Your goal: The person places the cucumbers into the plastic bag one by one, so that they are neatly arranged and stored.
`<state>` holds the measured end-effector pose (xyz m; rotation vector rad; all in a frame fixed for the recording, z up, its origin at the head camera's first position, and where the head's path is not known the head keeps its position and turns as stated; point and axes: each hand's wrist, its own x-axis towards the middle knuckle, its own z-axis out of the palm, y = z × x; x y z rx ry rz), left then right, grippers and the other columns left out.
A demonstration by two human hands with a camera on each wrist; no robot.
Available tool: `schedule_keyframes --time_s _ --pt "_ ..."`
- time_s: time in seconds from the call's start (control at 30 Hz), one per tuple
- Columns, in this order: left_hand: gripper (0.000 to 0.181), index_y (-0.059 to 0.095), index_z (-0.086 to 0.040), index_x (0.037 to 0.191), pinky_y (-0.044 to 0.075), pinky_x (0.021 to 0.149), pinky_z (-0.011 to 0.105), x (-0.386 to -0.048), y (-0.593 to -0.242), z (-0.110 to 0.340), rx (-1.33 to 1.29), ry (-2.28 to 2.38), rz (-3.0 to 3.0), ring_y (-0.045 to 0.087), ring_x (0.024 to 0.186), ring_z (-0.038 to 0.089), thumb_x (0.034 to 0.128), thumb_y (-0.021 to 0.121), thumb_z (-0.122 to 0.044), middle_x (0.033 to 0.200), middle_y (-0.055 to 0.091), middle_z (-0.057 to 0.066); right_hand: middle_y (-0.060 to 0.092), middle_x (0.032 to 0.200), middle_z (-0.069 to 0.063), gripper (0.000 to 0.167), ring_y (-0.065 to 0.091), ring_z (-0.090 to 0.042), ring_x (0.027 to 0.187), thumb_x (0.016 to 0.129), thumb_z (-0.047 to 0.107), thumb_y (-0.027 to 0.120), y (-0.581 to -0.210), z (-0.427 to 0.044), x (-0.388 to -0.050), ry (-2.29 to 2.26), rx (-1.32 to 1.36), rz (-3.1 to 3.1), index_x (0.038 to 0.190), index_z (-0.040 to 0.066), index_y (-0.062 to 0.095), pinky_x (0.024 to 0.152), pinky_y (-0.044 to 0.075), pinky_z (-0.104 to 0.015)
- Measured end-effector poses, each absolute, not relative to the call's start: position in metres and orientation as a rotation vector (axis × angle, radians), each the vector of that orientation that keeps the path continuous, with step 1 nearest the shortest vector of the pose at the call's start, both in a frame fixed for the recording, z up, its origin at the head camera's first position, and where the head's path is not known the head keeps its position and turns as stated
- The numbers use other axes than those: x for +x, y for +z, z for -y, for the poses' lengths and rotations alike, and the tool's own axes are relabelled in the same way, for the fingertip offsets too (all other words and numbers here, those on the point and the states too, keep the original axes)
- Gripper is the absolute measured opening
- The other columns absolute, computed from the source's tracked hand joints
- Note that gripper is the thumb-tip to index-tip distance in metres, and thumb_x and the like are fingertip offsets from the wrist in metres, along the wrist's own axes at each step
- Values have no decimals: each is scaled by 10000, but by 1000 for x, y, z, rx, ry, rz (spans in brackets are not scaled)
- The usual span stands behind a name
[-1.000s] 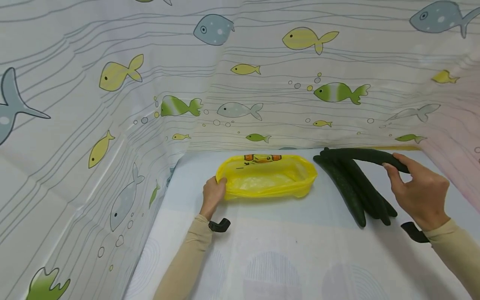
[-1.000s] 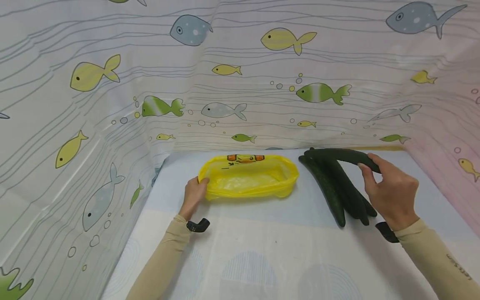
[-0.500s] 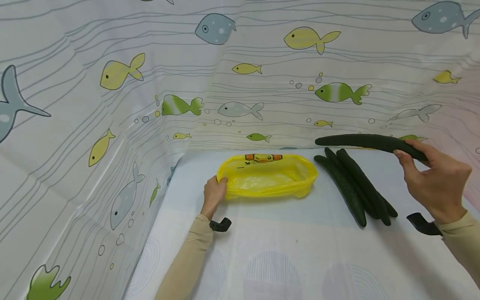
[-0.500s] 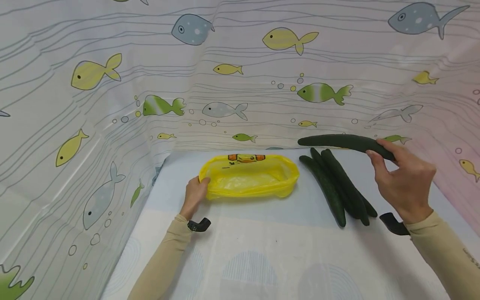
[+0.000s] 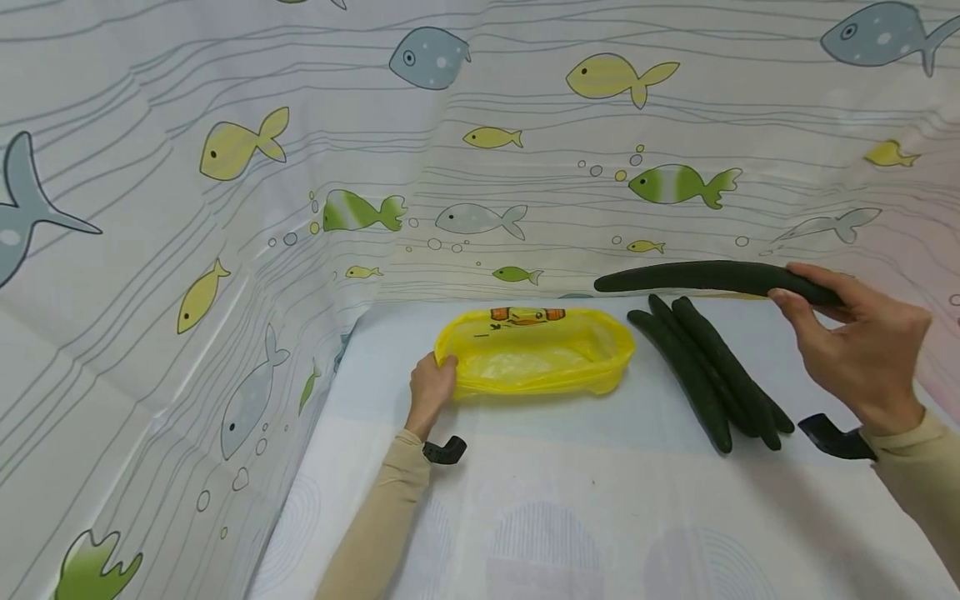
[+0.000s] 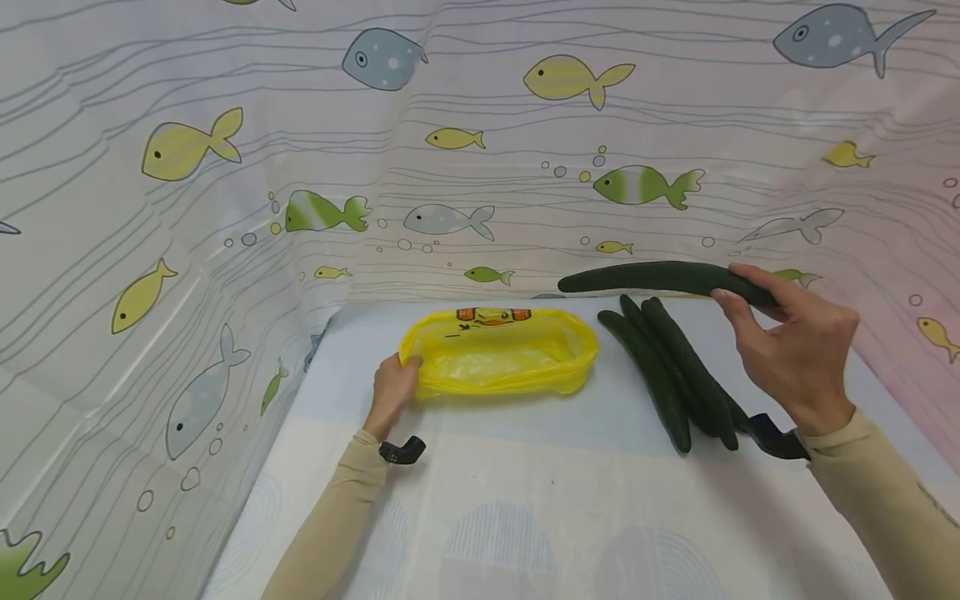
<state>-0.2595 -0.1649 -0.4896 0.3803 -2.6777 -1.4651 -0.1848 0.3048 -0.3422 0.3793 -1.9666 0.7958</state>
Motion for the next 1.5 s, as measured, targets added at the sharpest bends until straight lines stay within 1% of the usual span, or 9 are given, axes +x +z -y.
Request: schedule_keyframes --time_s 0.13,0.2,0.5,0.73,0.93,1.03,1.17,1.27,1.5 --pt "371 650 16 1150 383 552 284 -260 -488 165 396 -1463 2684 451 608 150 1059 495 -309 757 490 37 699 1111 209 373 641 222 1010 821 -66 846 -344 -298 -188 871 398 1962 1186 -41 775 889 475 -29" --pt "370 649 18 1152 384 556 285 -260 -488 165 401 -1457 2687 454 615 153 1058 494 -305 765 491 41 673 1101 273 382 653 212 989 802 -79 854 -345 -294 -190 898 419 1955 1175 -34 783 885 481 -32" --pt "347 640 15 1105 370 533 276 -261 -489 165 407 -1464 2686 438 591 145 1058 483 -291 743 480 34 745 1070 169 370 692 170 946 756 -107 862 -351 -282 -195 981 500 1908 1116 -56 795 874 499 -50" --pt "339 626 -15 1036 374 520 286 -260 -490 167 393 -1473 2692 436 570 148 1076 454 -304 719 476 29 721 1103 256 454 706 149 956 724 -198 841 -357 -270 -194 1064 505 1959 1153 -59 782 878 509 -59" --pt "354 630 -22 1032 375 532 292 -261 -491 168 365 -1459 2702 434 578 153 1092 446 -319 719 470 27 715 1108 257 495 706 144 956 716 -237 824 -371 -257 -198 1110 516 1994 1171 -49 779 849 518 -61" --pt "352 624 -27 1006 370 528 293 -262 -491 168 364 -1457 2700 428 574 152 1092 449 -320 712 465 26 726 1104 226 486 699 152 934 733 -220 833 -378 -251 -202 1112 521 2026 1180 -35 779 824 520 -58" --pt "348 619 -35 991 363 513 287 -263 -491 167 356 -1465 2700 420 558 144 1093 442 -318 696 462 18 804 1078 -46 463 659 199 871 773 -160 850 -386 -240 -208 1095 500 2074 1202 -2 780 795 507 -41" --pt "351 626 -35 996 363 510 282 -262 -490 166 346 -1466 2701 421 556 140 1093 438 -314 692 463 15 780 1052 -246 432 636 225 842 800 -120 854 -391 -231 -214 1122 472 2099 1207 8 781 773 497 -29" --pt "336 619 -40 982 357 513 280 -261 -489 165 369 -1463 2698 420 559 140 1091 451 -309 695 463 17 759 1129 -273 342 631 223 840 902 -14 819 -407 -214 -231 1244 399 2174 1239 4 764 750 498 -34"
